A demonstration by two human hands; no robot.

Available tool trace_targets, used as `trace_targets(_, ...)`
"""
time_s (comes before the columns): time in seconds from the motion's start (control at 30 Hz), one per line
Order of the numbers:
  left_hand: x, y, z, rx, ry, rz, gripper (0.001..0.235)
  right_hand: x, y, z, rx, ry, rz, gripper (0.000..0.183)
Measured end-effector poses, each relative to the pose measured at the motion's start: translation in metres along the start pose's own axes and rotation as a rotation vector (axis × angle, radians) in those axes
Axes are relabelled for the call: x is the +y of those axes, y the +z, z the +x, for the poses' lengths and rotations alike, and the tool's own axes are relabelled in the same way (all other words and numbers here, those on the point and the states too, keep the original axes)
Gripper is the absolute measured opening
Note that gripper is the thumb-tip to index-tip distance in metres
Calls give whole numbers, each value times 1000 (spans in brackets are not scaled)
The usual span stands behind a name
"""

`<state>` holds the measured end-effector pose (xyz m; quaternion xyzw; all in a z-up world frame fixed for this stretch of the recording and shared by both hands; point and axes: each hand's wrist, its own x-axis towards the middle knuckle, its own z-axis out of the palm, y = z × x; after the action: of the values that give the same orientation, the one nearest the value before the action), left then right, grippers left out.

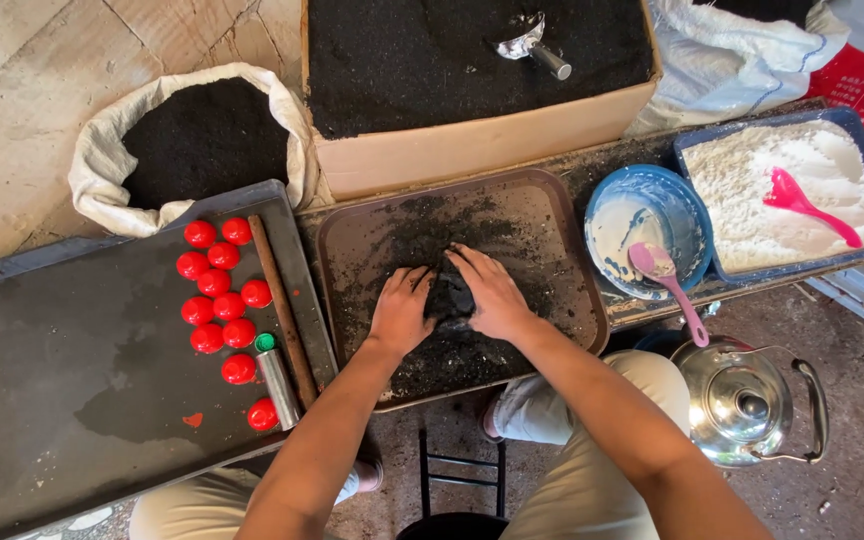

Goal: The person mixes a dark granular substance on a tray, adds water from a kettle, and incorporates a white paste from a bowl using a pink spatula. They knead the mixture by hand to form a dough-like consistency.

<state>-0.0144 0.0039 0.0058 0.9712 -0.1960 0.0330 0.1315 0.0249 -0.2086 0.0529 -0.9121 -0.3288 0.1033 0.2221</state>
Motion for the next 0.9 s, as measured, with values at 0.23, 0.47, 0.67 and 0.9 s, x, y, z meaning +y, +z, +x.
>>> trace_targets(0.23, -33, 32, 25, -30, 68, 36, 62, 15, 19, 20, 197, -68, -120, 97)
trace_targets(0.47, -4, -59, 32, -399, -261, -154, 81, 68, 58, 53, 250, -109, -134, 52)
trace_targets(0.67, 41, -127, 21, -362, -352, -375, 90, 18, -12, 35, 82, -31, -220, 52)
trace_targets(0.9, 38, -82, 21, -294, -177, -183, 70, -8, -82, -12, -50, 50, 411, 62)
